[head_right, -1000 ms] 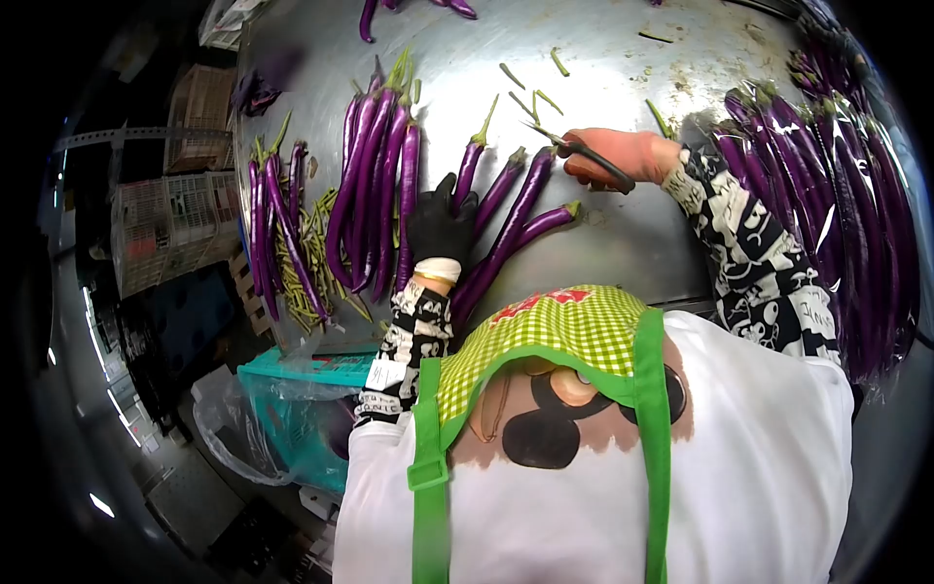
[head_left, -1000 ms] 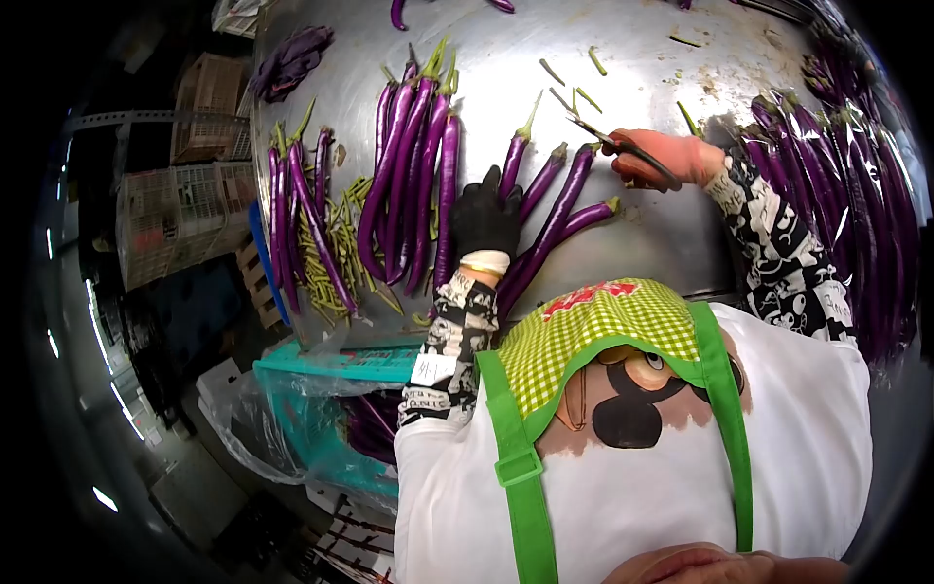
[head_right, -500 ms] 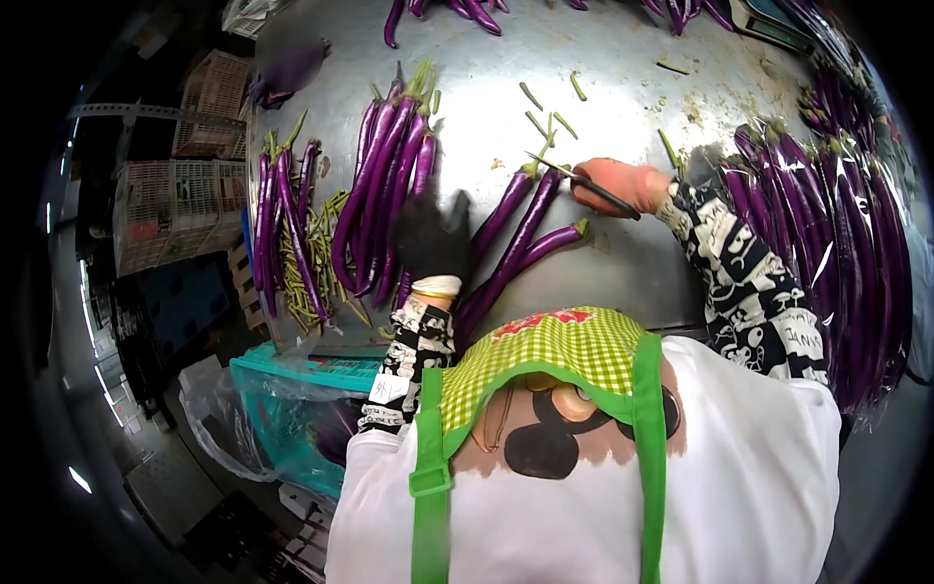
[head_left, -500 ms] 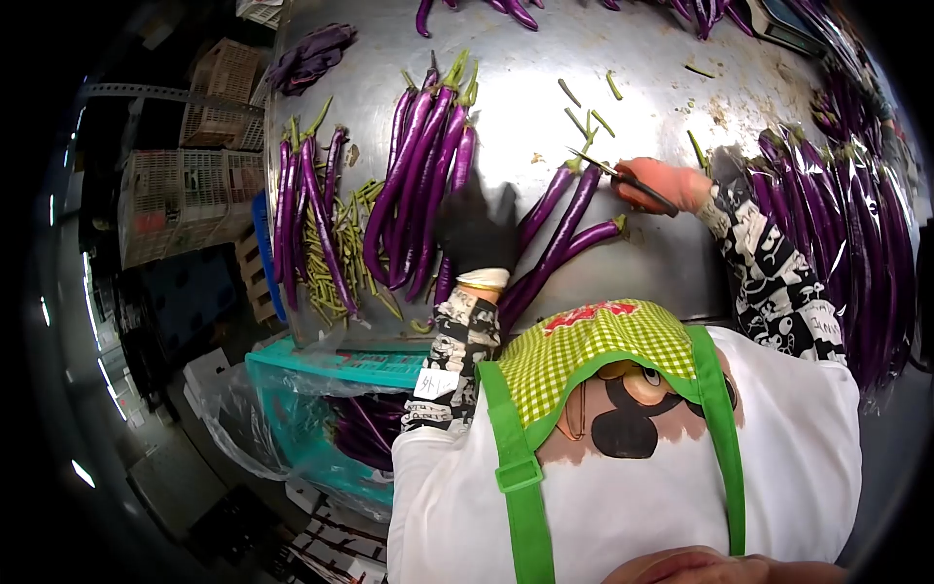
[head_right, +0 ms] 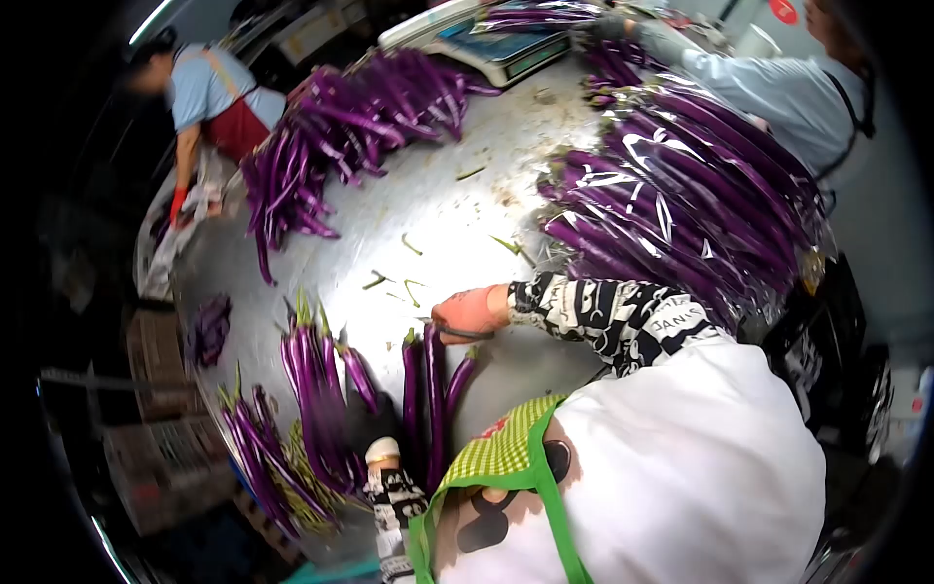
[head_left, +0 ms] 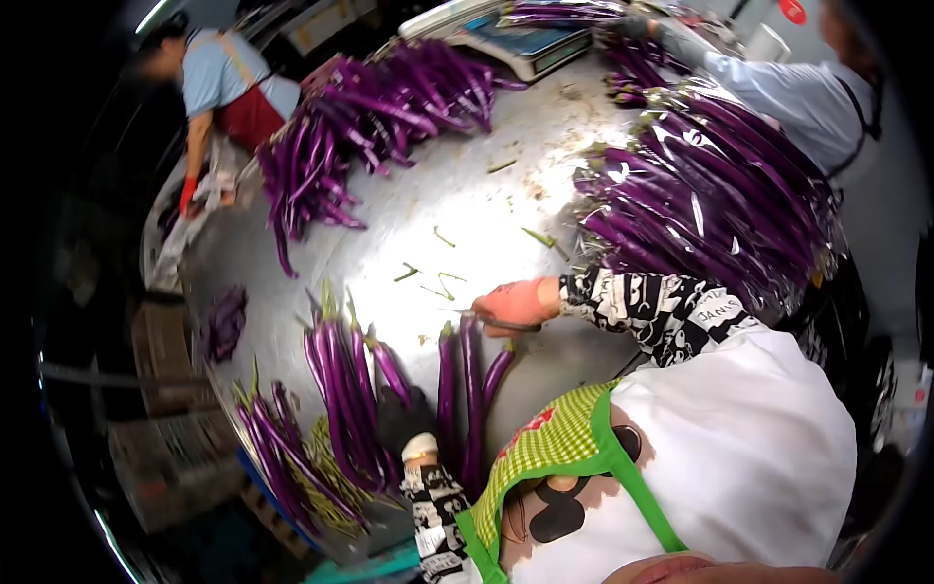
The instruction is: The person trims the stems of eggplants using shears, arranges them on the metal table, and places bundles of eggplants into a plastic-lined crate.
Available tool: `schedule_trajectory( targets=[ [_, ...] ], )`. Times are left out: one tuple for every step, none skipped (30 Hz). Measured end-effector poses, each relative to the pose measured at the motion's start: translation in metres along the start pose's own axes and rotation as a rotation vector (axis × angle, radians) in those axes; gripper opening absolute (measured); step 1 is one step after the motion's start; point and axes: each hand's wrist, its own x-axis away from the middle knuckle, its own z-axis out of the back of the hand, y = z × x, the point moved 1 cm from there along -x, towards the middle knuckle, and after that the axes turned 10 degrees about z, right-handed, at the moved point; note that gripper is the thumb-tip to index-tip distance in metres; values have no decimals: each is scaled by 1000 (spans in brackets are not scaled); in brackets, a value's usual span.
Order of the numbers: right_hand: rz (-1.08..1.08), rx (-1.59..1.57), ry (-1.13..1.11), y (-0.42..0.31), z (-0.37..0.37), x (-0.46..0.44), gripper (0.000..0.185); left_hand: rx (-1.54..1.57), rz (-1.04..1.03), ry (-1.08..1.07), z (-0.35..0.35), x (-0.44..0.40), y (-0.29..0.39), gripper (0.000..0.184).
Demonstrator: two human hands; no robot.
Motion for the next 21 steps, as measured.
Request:
schedule_trajectory(
  targets=[
    [-55, -53, -35, -8, 1, -1, 46, 173, 206, -118, 18, -2, 1, 48],
    [-42, -3, -10, 0, 1, 2, 45, 309, 132, -155, -2, -10, 8, 37],
    [-17, 24, -23, -3, 0, 3, 44, 419, 81, -222, -16, -10, 1, 36],
    [26, 6, -39, -3, 4, 1, 44, 529, 41, -306, -30, -7, -10, 44],
    [80, -17, -74, 3, 6, -2, 44, 633, 23, -393, -35, 6, -21, 59],
    [133, -11, -19, 23, 0, -2, 44, 664, 38, -381, 0, 10, -13, 52],
    [199, -12, 39, 41, -11, -9, 44, 682, 60, -358, 30, 2, 2, 45],
    [-18, -145, -140, 10, 11, -1, 44, 697, 99, -339, 38, 2, 7, 46],
    [-55, -287, -149, 7, 13, 4, 43, 711, 134, -320, 40, 5, 7, 47],
    [-49, -345, -160, 9, 13, 5, 43, 703, 178, -342, 42, 2, 9, 47],
    [-15, -354, -191, 10, 15, 4, 46, 707, 208, -360, 42, 1, 7, 47],
    [0, -418, -191, 13, 9, -1, 46, 700, 200, -344, 40, 0, 3, 47],
    [-2, -472, -191, 14, 8, -2, 46, 710, 190, -331, 37, 2, 4, 46],
    [-11, -489, -185, 14, 7, -2, 46, 724, 159, -319, 37, 2, 6, 46],
    [-18, -505, -173, 8, 8, -4, 46, 712, 152, -321, 39, 3, 8, 46],
    [-20, -523, -160, 4, 9, -5, 45, 695, 144, -320, 41, 3, 9, 46],
    [-12, -484, -175, 3, 10, -5, 46, 682, 138, -318, 42, 4, 10, 45],
    [-2, -445, -191, 3, 12, -7, 46, 681, 134, -313, 42, 5, 10, 46],
    [11, -407, -212, 3, 13, -9, 46, 677, 136, -308, 43, 6, 10, 46],
    [18, -421, -250, 3, 16, -10, 47, 673, 138, -303, 44, 8, 9, 46],
    [36, -409, -230, 0, 18, -8, 47, 669, 148, -292, 44, 10, 8, 46]
  ],
)
